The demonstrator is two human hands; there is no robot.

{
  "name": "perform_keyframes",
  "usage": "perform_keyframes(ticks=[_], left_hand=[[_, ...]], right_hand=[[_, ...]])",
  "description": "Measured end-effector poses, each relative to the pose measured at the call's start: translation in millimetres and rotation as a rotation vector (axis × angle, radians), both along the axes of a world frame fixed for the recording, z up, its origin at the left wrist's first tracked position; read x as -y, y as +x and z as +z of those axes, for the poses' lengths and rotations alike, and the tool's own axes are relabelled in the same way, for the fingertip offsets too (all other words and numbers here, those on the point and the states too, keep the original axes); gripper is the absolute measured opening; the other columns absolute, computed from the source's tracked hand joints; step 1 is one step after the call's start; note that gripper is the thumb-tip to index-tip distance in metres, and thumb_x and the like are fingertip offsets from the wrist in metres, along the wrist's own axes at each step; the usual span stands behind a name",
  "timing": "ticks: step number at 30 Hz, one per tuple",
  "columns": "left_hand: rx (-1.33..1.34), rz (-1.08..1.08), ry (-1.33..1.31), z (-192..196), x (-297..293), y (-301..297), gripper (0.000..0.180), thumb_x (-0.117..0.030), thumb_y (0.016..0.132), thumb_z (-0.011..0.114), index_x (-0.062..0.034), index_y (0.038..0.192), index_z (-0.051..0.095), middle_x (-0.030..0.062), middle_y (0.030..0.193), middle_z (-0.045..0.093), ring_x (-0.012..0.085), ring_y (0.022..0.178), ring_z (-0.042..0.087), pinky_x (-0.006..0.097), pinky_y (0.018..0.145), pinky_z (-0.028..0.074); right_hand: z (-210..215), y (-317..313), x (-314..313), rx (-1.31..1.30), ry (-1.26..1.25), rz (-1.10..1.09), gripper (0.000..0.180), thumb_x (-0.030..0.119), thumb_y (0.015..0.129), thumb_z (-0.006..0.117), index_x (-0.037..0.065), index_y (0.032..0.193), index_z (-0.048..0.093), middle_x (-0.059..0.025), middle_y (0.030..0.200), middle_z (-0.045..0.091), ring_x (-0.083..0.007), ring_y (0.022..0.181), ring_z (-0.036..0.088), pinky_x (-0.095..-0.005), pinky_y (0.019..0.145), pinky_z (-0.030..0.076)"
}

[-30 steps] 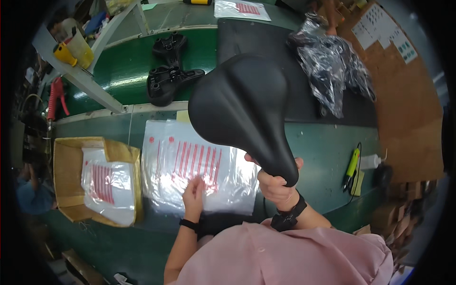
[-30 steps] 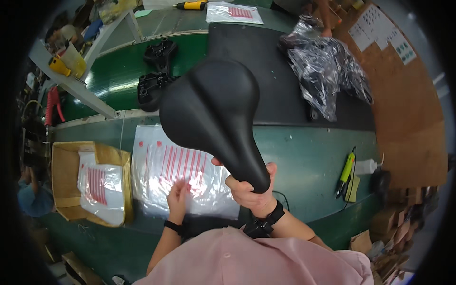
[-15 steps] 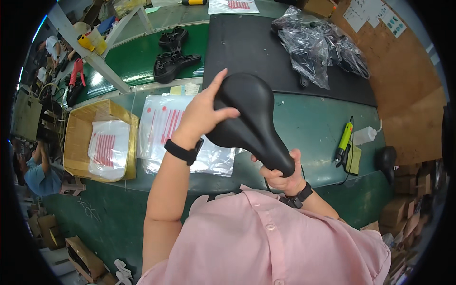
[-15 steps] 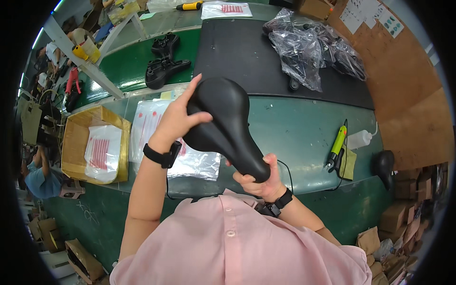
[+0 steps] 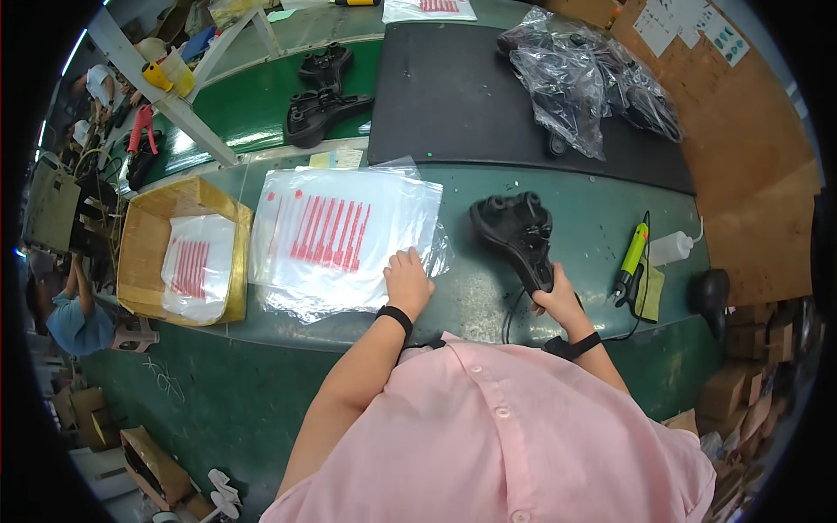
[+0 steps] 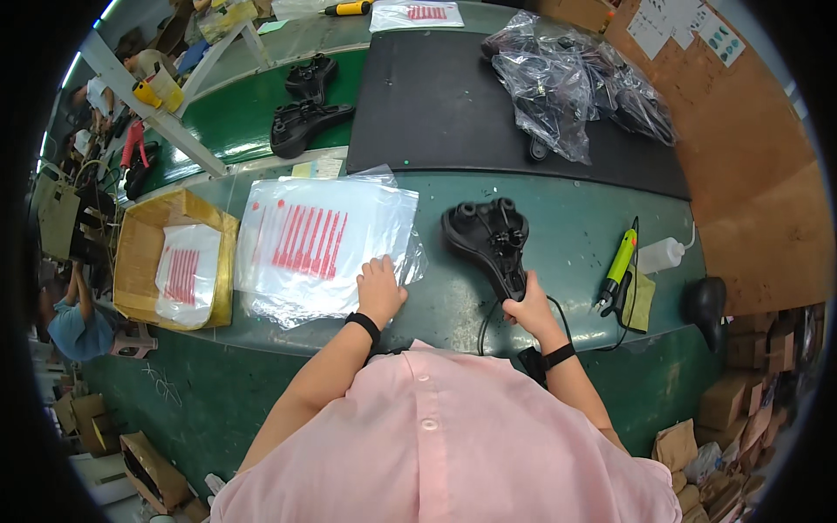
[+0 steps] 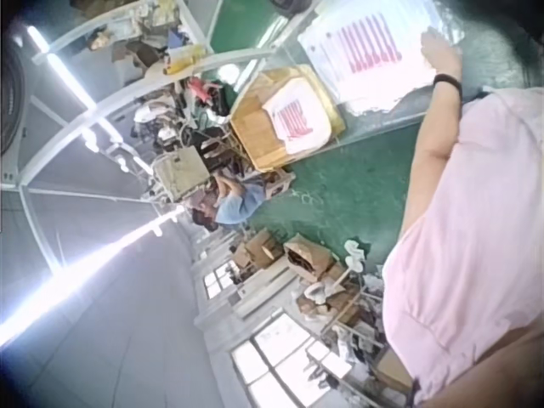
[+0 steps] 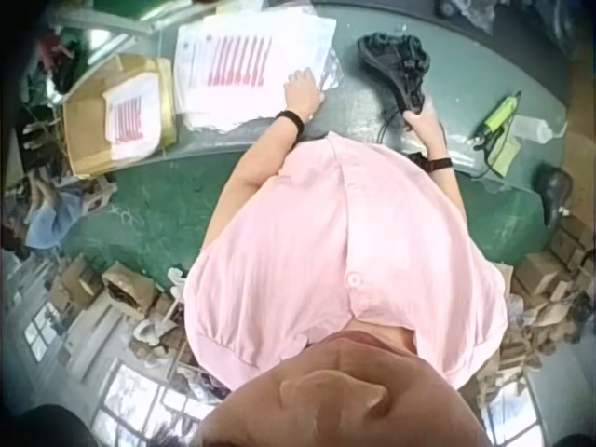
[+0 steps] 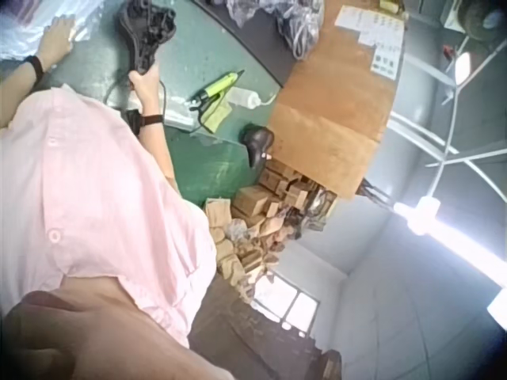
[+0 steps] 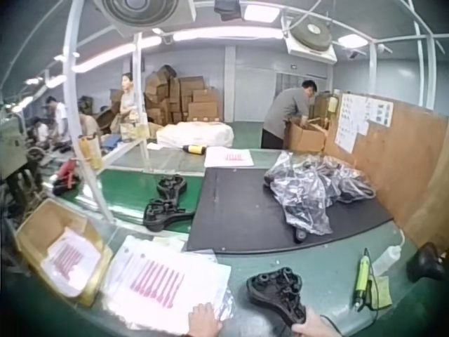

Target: The person repeatedly picks up black bicycle seats from a table, places each into a clear plastic bag, and sets the packaged seat aside. The person handles the seats one at a time, turning them over to inspect the underside before bagging. The process continues with multiple seats throughout the clip.

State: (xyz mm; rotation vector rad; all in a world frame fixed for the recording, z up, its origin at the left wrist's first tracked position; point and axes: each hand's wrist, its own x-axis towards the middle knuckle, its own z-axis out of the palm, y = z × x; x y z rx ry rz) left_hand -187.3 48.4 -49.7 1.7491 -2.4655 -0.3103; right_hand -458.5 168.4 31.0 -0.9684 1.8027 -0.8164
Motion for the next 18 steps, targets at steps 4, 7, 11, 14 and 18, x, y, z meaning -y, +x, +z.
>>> perform_keyframes(ticks=[4,7,11,14,18], left_hand=[[-0.123,-0.076,0.072,-25.8,24.2,14.9,0.021,-0.013,0.079,0.060,-0.0012,0.096,0.056,0.0207,0.095,0.062,0.0375,0.088,0.061,0.047,0.070,0.052],[-0.350,0.021,0.079,-36.0,40.5,30.3,0.022,-0.021,0.082,0.059,0.0006,0.080,0.063,0.0207,0.071,0.063,0.0391,0.068,0.061,0.047,0.069,0.049],[-0.554,0.125,0.279,-20.7,50.0,45.8,0.028,-0.025,0.082,0.060,0.0006,0.071,0.068,0.0183,0.068,0.064,0.0338,0.067,0.063,0.041,0.065,0.048],[-0.566,0.170,0.321,-18.7,57.3,52.0,0.025,-0.021,0.080,0.062,0.0015,0.071,0.067,0.0153,0.066,0.064,0.0263,0.062,0.064,0.037,0.060,0.049],[-0.668,0.255,0.423,-21.0,65.8,50.8,0.017,-0.016,0.077,0.067,0.0010,0.076,0.067,0.0107,0.062,0.063,0.0190,0.056,0.062,0.033,0.054,0.049]], right_hand=[[-41.0,3.0,-5.6,-0.188,0.010,0.050,0.071,0.013,0.064,0.069,-0.001,0.125,0.036,-0.0154,0.085,0.061,-0.0220,0.062,0.062,-0.0319,0.047,0.049],[-43.2,18.4,-0.8,0.004,0.116,0.012,0.082,0.019,0.063,0.077,0.001,0.131,0.037,-0.0135,0.091,0.062,-0.0188,0.064,0.062,-0.0318,0.049,0.049],[-70.6,22.4,-0.5,0.164,0.095,-0.049,0.086,0.030,0.067,0.083,0.000,0.134,0.039,-0.0110,0.100,0.064,-0.0179,0.077,0.063,-0.0302,0.064,0.051],[-79.7,27.1,8.5,0.267,0.033,-0.100,0.077,0.033,0.071,0.082,-0.006,0.128,0.047,-0.0130,0.105,0.064,-0.0172,0.084,0.063,-0.0305,0.080,0.050],[-82.4,28.1,17.2,0.460,0.201,-0.128,0.052,0.028,0.078,0.077,-0.004,0.114,0.058,-0.0077,0.099,0.066,-0.0162,0.082,0.063,-0.0303,0.076,0.051]])
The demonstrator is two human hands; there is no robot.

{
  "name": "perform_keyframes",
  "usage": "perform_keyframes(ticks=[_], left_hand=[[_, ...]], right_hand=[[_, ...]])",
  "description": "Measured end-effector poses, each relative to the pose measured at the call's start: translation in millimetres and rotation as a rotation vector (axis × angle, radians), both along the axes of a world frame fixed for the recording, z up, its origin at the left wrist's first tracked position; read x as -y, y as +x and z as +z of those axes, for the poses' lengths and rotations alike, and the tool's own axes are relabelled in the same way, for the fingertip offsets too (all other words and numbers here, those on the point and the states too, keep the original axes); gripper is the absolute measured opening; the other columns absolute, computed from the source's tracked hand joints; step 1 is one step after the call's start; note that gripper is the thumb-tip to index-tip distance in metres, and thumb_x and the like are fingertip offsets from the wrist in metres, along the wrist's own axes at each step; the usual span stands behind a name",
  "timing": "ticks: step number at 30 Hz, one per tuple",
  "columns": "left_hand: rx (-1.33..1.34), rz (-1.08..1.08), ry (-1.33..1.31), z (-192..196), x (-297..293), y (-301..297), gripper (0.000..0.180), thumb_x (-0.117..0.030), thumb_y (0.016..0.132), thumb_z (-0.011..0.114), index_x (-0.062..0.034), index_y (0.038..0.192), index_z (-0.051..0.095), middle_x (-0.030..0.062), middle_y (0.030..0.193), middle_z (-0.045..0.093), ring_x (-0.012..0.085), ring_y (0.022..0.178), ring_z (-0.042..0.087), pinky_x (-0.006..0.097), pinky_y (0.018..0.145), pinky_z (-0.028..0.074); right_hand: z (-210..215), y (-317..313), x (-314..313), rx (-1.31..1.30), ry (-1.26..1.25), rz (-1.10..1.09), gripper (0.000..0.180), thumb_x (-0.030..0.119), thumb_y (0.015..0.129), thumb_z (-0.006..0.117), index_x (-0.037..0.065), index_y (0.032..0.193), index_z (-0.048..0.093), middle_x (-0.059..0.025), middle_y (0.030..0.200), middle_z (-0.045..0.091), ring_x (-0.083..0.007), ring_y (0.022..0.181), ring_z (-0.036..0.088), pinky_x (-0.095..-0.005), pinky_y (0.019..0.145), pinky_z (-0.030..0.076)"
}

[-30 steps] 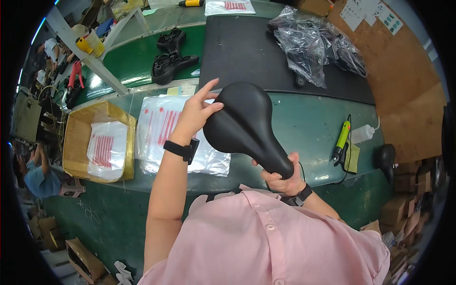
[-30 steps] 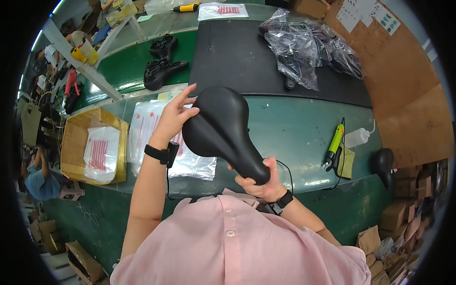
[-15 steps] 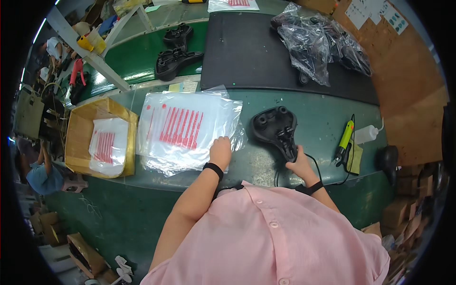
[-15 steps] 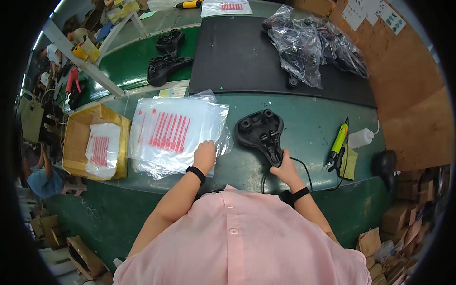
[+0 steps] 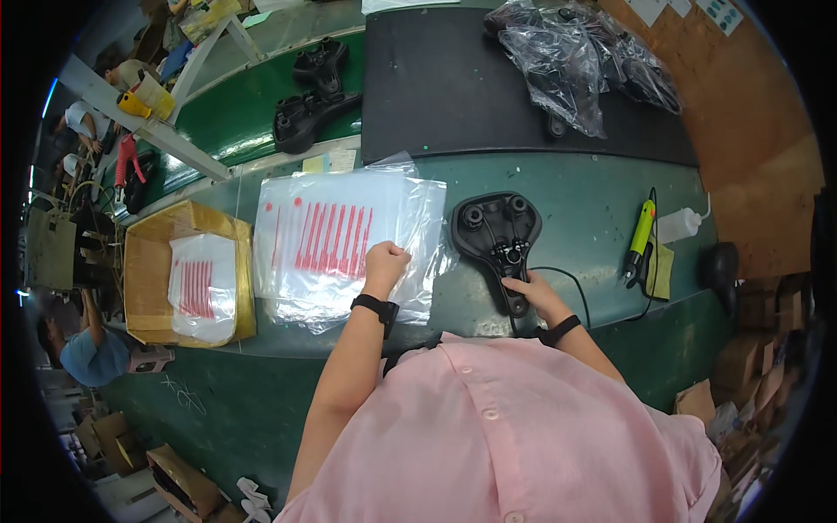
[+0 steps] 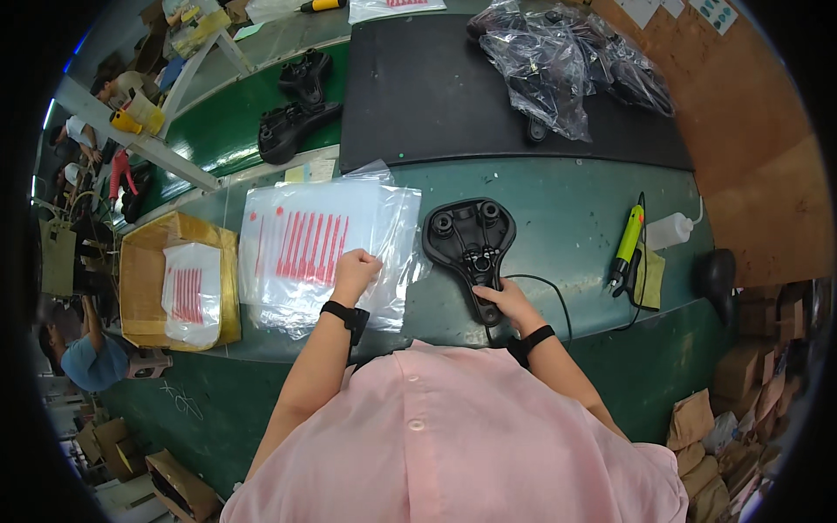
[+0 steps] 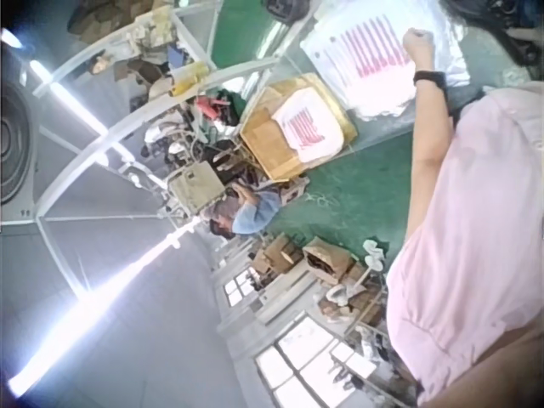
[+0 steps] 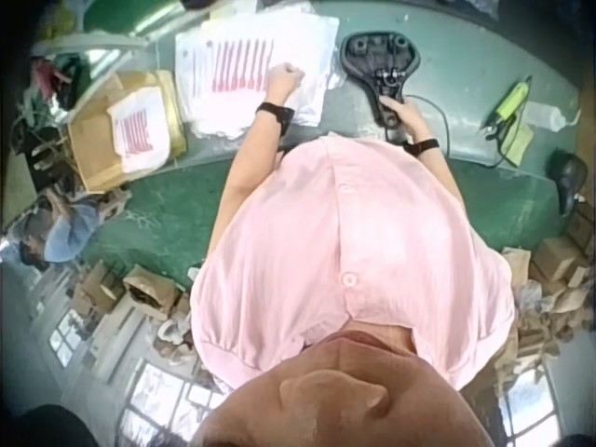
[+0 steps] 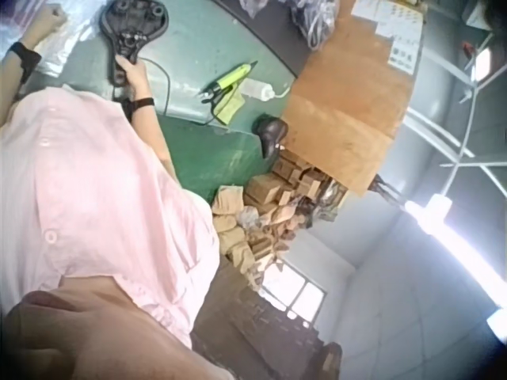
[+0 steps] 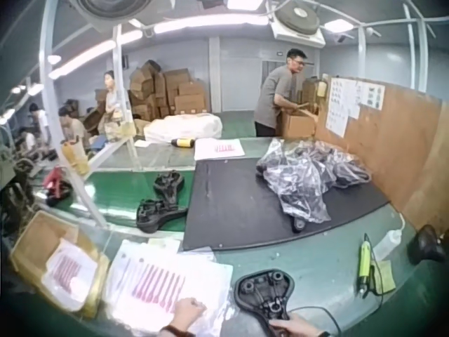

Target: The person repeatedly picks up black bicycle seats from a table, places each into a clear plastic bag, and sets the packaged seat aside. The person handles the seats one at a time, turning them over to inspect the underside before bagging. The process continues with multiple seats throughout the clip.

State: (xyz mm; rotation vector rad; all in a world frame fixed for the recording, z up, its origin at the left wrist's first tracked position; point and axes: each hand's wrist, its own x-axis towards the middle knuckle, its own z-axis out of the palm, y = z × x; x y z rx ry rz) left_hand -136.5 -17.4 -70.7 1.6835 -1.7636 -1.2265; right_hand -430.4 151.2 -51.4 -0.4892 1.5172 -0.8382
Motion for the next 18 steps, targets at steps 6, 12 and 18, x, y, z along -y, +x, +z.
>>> perform_keyframes(ticks=[6,12,18], left_hand=[[-0.335,0.118,0.229,8.4,4.9,9.7,0.017,-0.017,0.085,0.065,-0.0007,0.082,0.066,0.0029,0.065,0.059,0.0100,0.056,0.057,0.023,0.050,0.046],[-0.347,0.132,0.237,28.1,8.1,43.2,0.014,-0.013,0.082,0.068,0.0004,0.084,0.068,0.0038,0.068,0.062,0.0082,0.062,0.057,0.022,0.049,0.044],[-0.448,-0.026,0.219,50.5,0.9,27.9,0.012,-0.004,0.075,0.074,0.0006,0.080,0.064,0.0037,0.071,0.062,0.0101,0.062,0.056,0.025,0.053,0.045]], right_hand=[[5.9,9.0,12.3,0.335,-0.062,-0.117,0.047,0.021,0.081,0.074,0.001,0.120,0.055,-0.0066,0.102,0.064,-0.0153,0.083,0.062,-0.0313,0.077,0.052],[50.2,37.5,31.5,0.360,-0.261,-0.060,0.051,0.014,0.081,0.072,0.001,0.125,0.050,-0.0073,0.108,0.063,-0.0178,0.093,0.064,-0.0311,0.081,0.053],[46.5,113.5,91.4,0.666,-0.277,0.091,0.062,0.011,0.082,0.072,0.001,0.134,0.041,-0.0074,0.117,0.060,-0.0166,0.102,0.061,-0.0299,0.088,0.050]])
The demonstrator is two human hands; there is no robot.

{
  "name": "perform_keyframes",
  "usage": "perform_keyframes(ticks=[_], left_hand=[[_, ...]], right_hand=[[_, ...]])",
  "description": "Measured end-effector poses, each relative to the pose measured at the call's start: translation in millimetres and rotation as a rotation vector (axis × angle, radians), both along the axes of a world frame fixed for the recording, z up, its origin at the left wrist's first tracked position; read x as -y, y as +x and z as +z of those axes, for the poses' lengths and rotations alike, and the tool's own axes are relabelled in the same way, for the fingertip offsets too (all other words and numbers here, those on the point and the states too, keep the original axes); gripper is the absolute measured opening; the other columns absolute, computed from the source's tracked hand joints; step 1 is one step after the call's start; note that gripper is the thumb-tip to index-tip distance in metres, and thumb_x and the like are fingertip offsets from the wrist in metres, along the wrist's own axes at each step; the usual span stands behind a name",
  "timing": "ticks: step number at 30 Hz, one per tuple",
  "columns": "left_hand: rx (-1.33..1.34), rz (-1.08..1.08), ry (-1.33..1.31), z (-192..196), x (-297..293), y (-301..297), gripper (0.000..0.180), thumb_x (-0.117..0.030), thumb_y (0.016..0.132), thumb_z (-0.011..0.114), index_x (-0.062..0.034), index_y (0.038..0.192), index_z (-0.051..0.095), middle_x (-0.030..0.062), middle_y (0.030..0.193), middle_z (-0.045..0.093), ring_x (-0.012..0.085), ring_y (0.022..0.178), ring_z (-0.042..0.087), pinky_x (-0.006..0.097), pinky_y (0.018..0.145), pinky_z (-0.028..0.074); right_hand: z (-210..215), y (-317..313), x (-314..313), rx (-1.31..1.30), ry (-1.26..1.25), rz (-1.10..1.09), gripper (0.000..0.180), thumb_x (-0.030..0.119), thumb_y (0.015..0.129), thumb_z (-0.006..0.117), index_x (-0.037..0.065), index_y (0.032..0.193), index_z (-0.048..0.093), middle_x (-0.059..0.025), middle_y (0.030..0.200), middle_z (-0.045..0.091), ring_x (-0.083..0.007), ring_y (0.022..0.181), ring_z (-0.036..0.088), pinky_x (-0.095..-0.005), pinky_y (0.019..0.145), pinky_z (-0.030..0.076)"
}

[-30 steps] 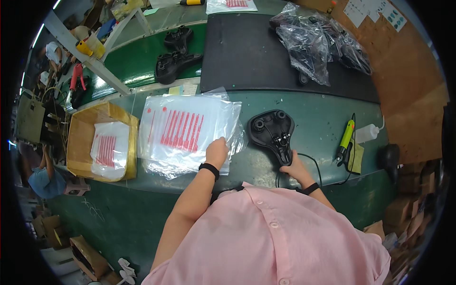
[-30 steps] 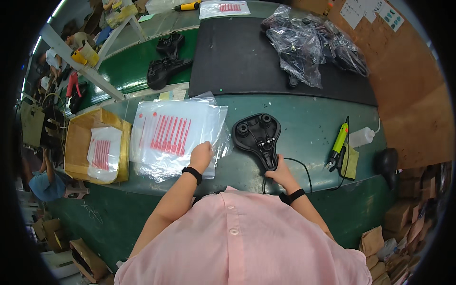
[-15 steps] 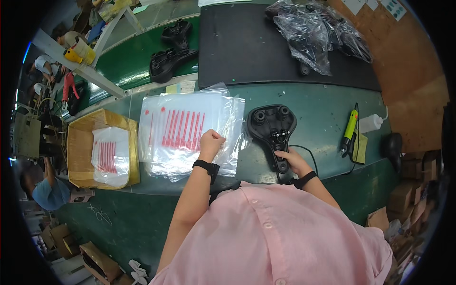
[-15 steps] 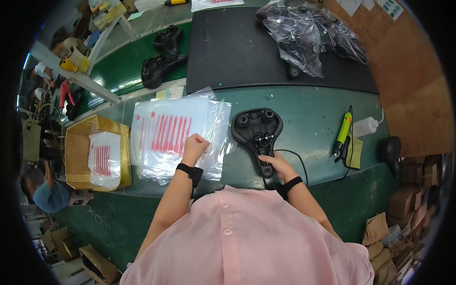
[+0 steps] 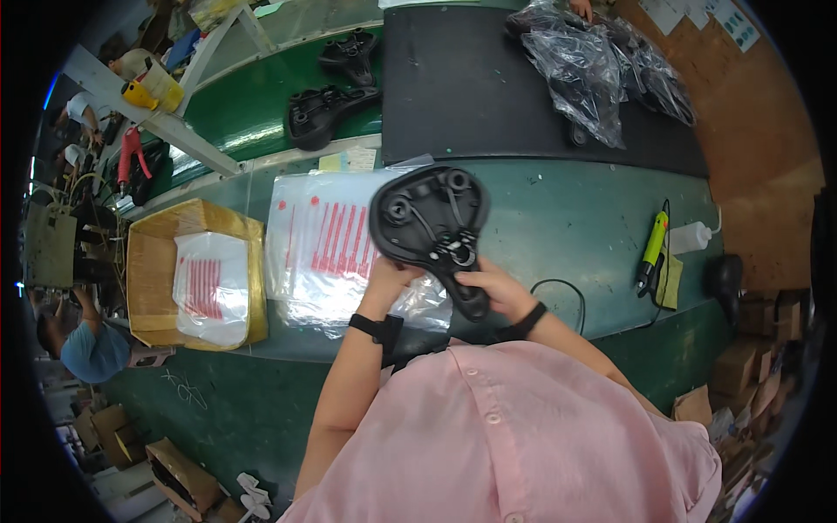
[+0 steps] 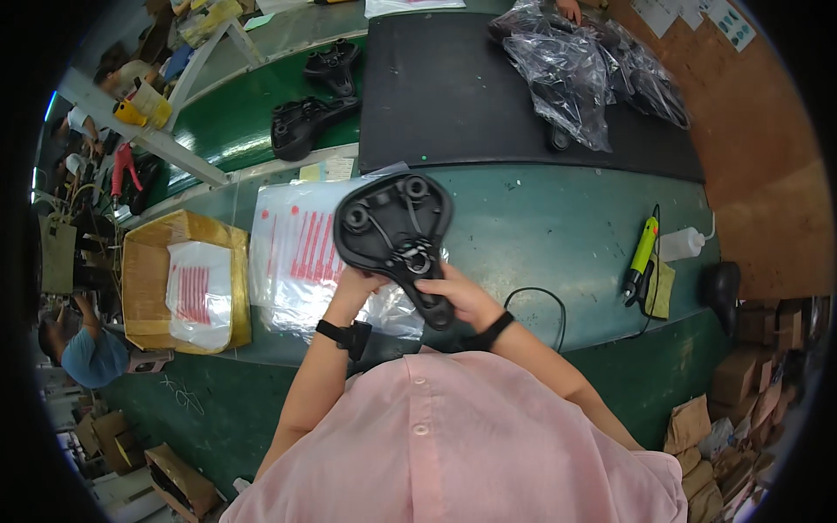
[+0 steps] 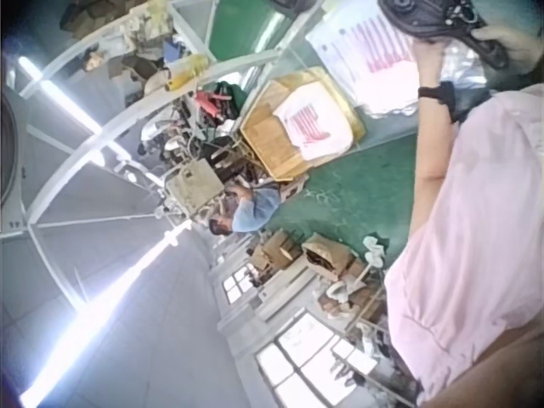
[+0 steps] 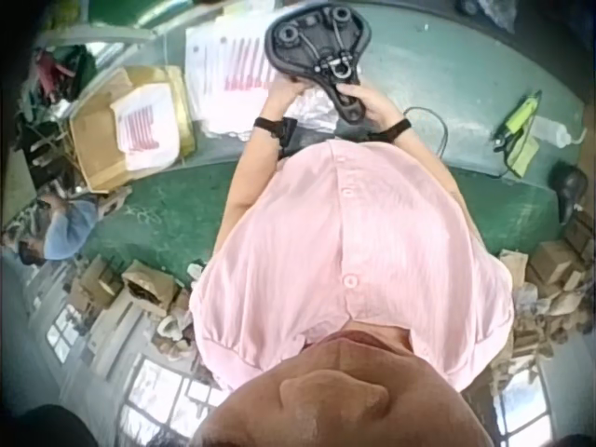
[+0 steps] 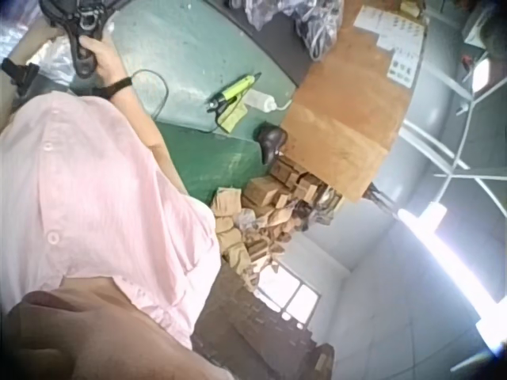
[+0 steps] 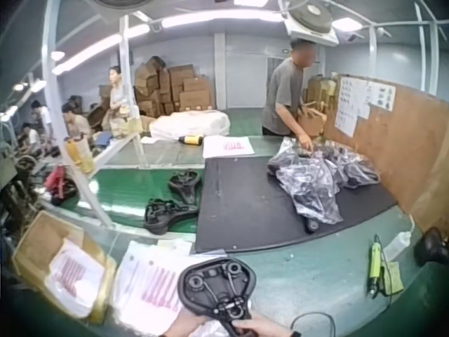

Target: The person repeatedly picks up black bicycle seats from a table, places each into a clear plastic bag, and sets the packaged seat aside. The person handles the seats one at a time, turning them over to inspect the underside before bagging. The process continues with multiple seats throughout the clip.

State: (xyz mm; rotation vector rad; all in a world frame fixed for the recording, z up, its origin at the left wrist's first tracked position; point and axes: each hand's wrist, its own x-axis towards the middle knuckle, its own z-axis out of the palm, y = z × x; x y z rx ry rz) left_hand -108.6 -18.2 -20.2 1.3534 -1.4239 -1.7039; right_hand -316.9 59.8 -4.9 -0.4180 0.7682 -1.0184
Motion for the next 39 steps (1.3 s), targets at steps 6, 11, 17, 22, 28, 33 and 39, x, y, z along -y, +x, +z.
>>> perform_keyframes(ticks=[6,11,17,22,28,33,39], left_hand=[[-0.097,0.154,0.090,-9.5,6.8,61.3,0.021,-0.005,0.079,0.073,-0.0050,0.069,0.054,0.0054,0.073,0.063,0.0141,0.062,0.063,0.028,0.050,0.050],[-0.517,0.662,0.169,17.5,0.5,147.8,0.010,-0.013,0.089,0.064,-0.0062,0.083,0.059,0.0025,0.083,0.063,0.0116,0.077,0.061,0.027,0.069,0.051],[-0.156,0.318,0.234,17.5,-11.0,98.9,0.012,-0.015,0.091,0.062,-0.0054,0.084,0.064,-0.0031,0.070,0.055,0.0059,0.062,0.050,0.021,0.058,0.042],[-0.214,0.539,-0.048,0.5,4.9,80.6,0.023,-0.023,0.095,0.058,-0.0023,0.091,0.068,-0.0065,0.062,0.050,0.0027,0.052,0.041,0.020,0.049,0.032],[0.129,-0.052,-0.823,88.6,-10.8,49.0,0.022,-0.011,0.091,0.059,-0.0020,0.109,0.069,0.0069,0.084,0.072,0.0145,0.064,0.063,0.028,0.059,0.048],[0.340,-0.143,-0.868,118.7,-18.5,50.0,0.022,-0.009,0.084,0.062,-0.0098,0.104,0.072,0.0110,0.090,0.071,0.0260,0.069,0.067,0.033,0.058,0.052],[0.153,-0.920,-1.020,144.9,-72.4,-73.5,0.040,-0.015,0.086,0.061,-0.0118,0.126,0.059,0.0089,0.078,0.064,0.0286,0.074,0.062,0.034,0.069,0.051]], right_hand=[[-24.4,45.9,52.4,-0.194,0.046,-0.078,0.053,0.009,0.079,0.074,-0.001,0.125,0.047,-0.0079,0.104,0.063,-0.0158,0.090,0.063,-0.0298,0.077,0.053],[-28.0,13.7,43.7,-0.342,0.042,-0.185,0.059,0.006,0.076,0.075,0.001,0.127,0.046,-0.0086,0.109,0.062,-0.0177,0.091,0.062,-0.0314,0.081,0.051],[28.6,4.7,29.4,-0.926,-0.518,-0.156,0.061,0.004,0.072,0.075,0.002,0.126,0.047,-0.0095,0.112,0.063,-0.0208,0.100,0.062,-0.0343,0.089,0.048],[54.6,21.3,25.8,-1.437,-0.902,0.202,0.057,0.004,0.067,0.072,0.008,0.120,0.049,-0.0126,0.115,0.056,-0.0380,0.099,0.058,-0.0423,0.078,0.051],[28.0,30.9,28.1,-1.476,-0.644,0.388,0.051,0.010,0.070,0.075,0.008,0.115,0.052,-0.0130,0.104,0.061,-0.0315,0.093,0.063,-0.0393,0.077,0.052],[27.9,19.2,23.5,-0.551,-0.066,0.202,0.050,0.009,0.074,0.075,-0.005,0.117,0.054,-0.0105,0.096,0.065,-0.0191,0.087,0.063,-0.0312,0.082,0.050],[52.7,13.7,41.5,-0.604,-0.036,-0.066,0.065,0.012,0.076,0.074,-0.007,0.130,0.044,-0.0127,0.115,0.059,-0.0209,0.106,0.056,-0.0326,0.090,0.047]])
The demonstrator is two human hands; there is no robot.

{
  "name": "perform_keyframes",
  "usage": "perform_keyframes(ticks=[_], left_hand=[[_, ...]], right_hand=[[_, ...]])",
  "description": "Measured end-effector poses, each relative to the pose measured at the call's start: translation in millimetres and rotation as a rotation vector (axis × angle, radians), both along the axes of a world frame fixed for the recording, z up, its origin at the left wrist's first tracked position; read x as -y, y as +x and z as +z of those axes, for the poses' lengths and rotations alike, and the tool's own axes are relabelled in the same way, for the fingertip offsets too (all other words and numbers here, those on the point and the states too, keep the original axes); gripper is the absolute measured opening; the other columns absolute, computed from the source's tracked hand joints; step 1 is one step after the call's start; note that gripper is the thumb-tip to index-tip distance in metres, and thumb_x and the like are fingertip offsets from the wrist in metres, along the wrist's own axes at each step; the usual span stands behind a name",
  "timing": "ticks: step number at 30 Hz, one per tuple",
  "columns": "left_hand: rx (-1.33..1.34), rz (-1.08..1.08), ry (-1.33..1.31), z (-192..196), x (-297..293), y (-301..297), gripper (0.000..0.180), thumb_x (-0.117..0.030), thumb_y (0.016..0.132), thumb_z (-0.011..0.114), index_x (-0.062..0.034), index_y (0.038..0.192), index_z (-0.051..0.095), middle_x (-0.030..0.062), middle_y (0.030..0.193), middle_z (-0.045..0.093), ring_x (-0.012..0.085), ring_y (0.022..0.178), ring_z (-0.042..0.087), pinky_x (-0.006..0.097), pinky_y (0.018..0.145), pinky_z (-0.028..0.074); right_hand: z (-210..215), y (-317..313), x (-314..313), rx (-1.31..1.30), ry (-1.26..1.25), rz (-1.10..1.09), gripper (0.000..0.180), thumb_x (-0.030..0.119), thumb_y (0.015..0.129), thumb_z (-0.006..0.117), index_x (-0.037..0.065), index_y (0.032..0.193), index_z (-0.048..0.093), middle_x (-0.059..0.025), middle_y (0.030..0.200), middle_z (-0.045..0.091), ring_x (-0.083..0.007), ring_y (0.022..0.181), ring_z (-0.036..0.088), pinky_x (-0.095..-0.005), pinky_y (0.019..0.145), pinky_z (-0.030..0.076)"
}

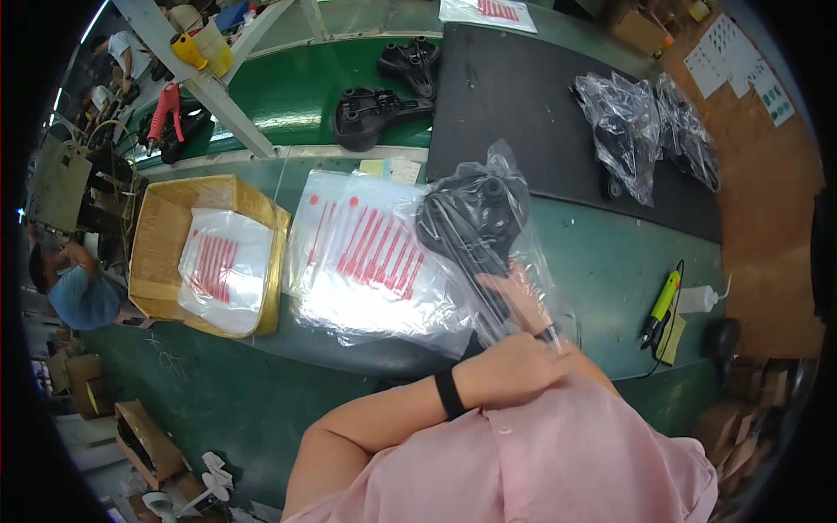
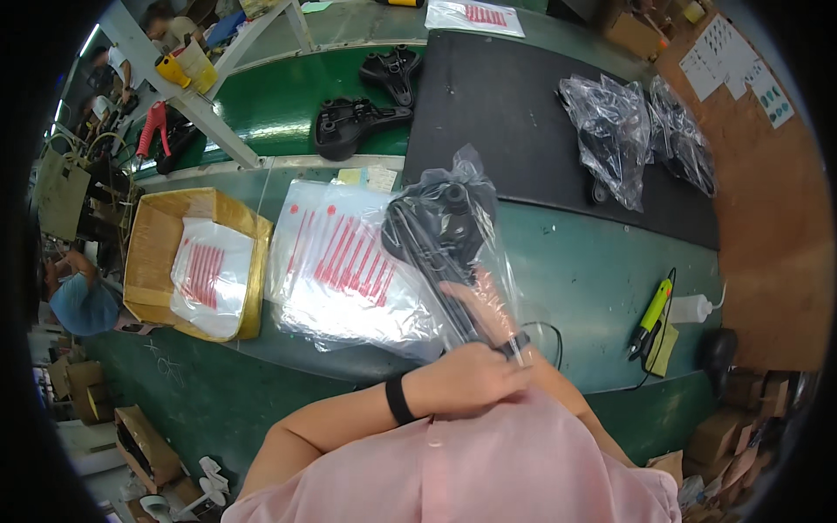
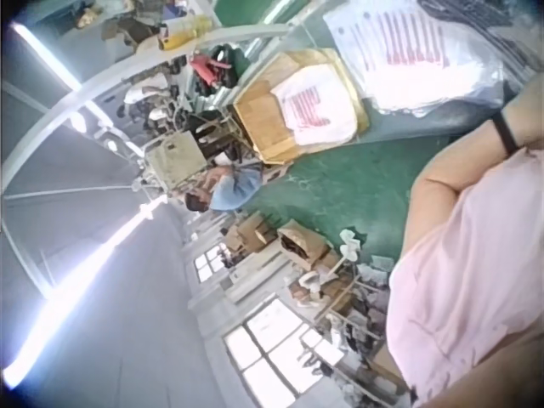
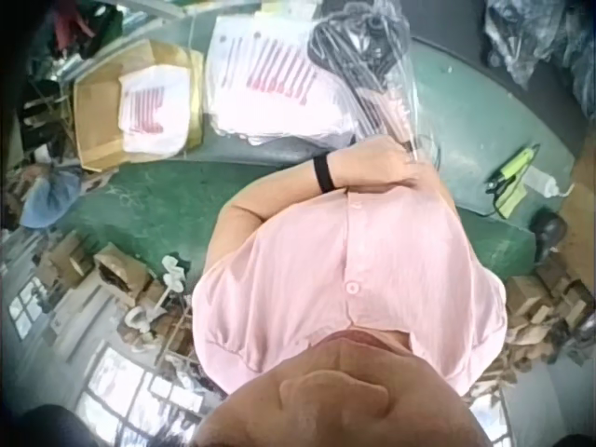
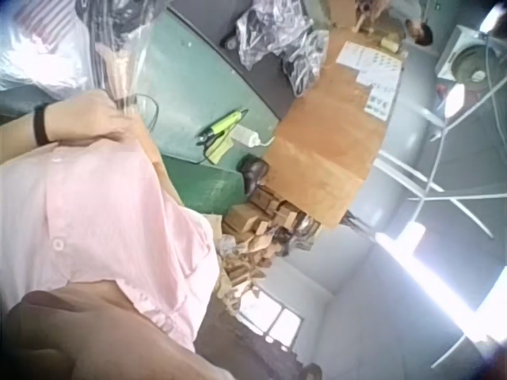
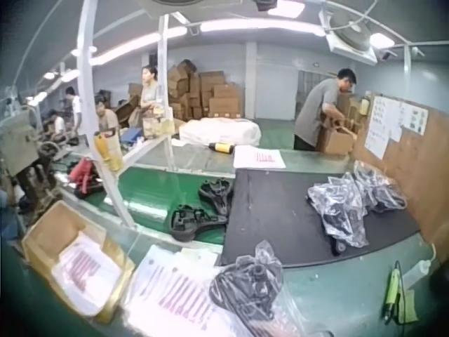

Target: The person repeatedly picks up black bicycle seats from a table, places each into a clear plastic bag, and sets the packaged seat aside. The person handles the seats one at a time, turning them over to inspect the underside before bagging. The process continues with multiple seats throughout the clip.

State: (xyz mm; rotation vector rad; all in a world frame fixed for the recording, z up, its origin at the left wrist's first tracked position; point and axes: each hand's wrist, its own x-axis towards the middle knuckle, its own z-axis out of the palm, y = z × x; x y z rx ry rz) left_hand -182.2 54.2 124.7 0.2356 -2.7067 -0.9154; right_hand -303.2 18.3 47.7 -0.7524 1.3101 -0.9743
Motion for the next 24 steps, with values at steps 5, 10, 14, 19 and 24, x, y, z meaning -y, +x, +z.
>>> perform_keyframes(ticks=[5,10,14,19,24], left_hand=[[-0.239,0.365,0.411,-36.3,53.2,50.4,0.044,-0.021,0.084,0.066,-0.0106,0.126,0.057,0.0115,0.104,0.062,0.0284,0.100,0.055,0.036,0.087,0.046],[0.041,0.792,0.242,-146.4,52.3,90.7,0.052,-0.025,0.081,0.070,-0.0117,0.129,0.054,0.0133,0.126,0.052,0.0316,0.110,0.049,0.042,0.094,0.042],[0.238,0.799,0.240,-156.0,57.6,81.7,0.065,-0.028,0.076,0.074,-0.0148,0.134,0.049,0.0099,0.130,0.047,0.0291,0.114,0.047,0.046,0.093,0.041],[0.081,0.856,0.399,-192.5,63.1,90.2,0.047,-0.014,0.081,0.065,-0.0118,0.126,0.054,0.0061,0.116,0.054,0.0267,0.107,0.052,0.042,0.087,0.043],[-0.183,0.918,0.541,-203.0,68.0,99.8,0.033,-0.001,0.082,0.056,-0.0067,0.114,0.061,0.0110,0.110,0.060,0.0312,0.102,0.055,0.041,0.089,0.045]], right_hand=[[26.7,-119.1,64.7,-0.200,-0.114,-0.218,0.046,0.019,0.080,0.071,0.000,0.120,0.056,-0.0103,0.110,0.061,-0.0208,0.102,0.057,-0.0328,0.093,0.043],[11.8,-176.4,216.8,0.355,-0.447,-0.634,0.055,0.034,0.099,0.050,0.003,0.142,0.036,-0.0238,0.137,0.045,-0.0331,0.130,0.043,-0.0490,0.103,0.042],[-37.7,-55.3,334.4,-0.879,-0.615,0.016,0.064,0.009,0.076,0.067,0.003,0.136,0.044,-0.0178,0.134,0.051,-0.0316,0.126,0.048,-0.0394,0.106,0.039],[-113.3,48.0,428.1,-1.460,-0.904,0.424,0.077,0.003,0.067,0.068,0.003,0.138,0.038,-0.0174,0.145,0.039,-0.0332,0.139,0.030,-0.0416,0.113,0.028],[-118.6,71.1,444.4,-1.551,-0.752,0.533,0.071,0.026,0.064,0.076,-0.004,0.122,0.047,-0.0235,0.118,0.056,-0.0369,0.121,0.049,-0.0409,0.103,0.039]])
